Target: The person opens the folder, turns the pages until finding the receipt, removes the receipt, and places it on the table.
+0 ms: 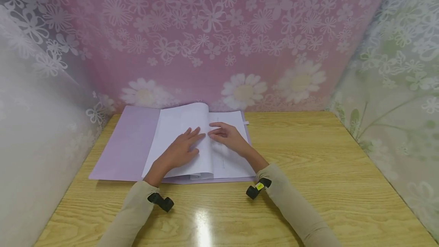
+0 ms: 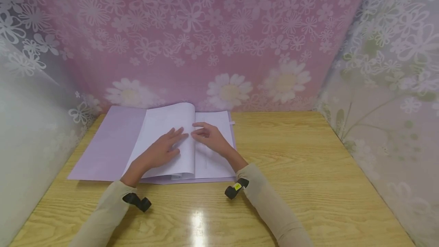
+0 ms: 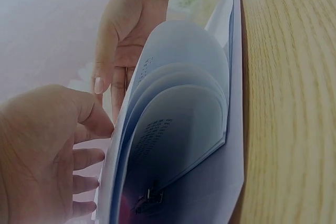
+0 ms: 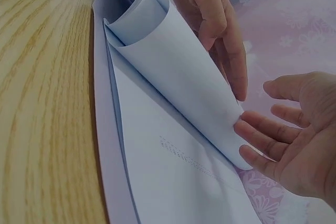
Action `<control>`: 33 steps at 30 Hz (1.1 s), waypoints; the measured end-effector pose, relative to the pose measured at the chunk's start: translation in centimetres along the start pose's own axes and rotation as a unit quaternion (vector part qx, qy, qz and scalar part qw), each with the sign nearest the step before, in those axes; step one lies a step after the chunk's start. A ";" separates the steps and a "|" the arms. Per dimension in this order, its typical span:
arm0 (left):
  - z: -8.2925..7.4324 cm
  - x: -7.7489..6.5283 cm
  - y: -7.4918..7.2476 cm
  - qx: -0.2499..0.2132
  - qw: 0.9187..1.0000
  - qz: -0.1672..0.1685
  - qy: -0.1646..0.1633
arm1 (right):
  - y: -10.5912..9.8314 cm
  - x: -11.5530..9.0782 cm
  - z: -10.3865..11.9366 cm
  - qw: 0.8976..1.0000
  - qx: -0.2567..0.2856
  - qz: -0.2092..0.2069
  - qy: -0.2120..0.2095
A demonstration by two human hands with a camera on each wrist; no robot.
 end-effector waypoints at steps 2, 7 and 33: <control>0.0 0.0 0.0 -0.002 1.000 0.002 -0.001 | 0.0 0.0 0.1 1.000 0.002 0.003 -0.004; 0.2 0.0 0.1 0.001 1.000 0.004 -0.017 | -0.2 0.1 0.3 1.000 -0.011 0.011 -0.009; 1.3 -0.1 0.2 0.020 0.999 0.012 -0.027 | -6.4 -0.4 -0.6 0.982 -0.187 -0.005 -0.002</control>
Point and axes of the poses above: each hand's wrist, its own x-axis towards the middle knuckle, its own y-axis out of the palm, z = x × y, the point moved 5 cm from there along x, towards the middle knuckle, and after that the axes turned 6 degrees about z, right-handed, at the moved point
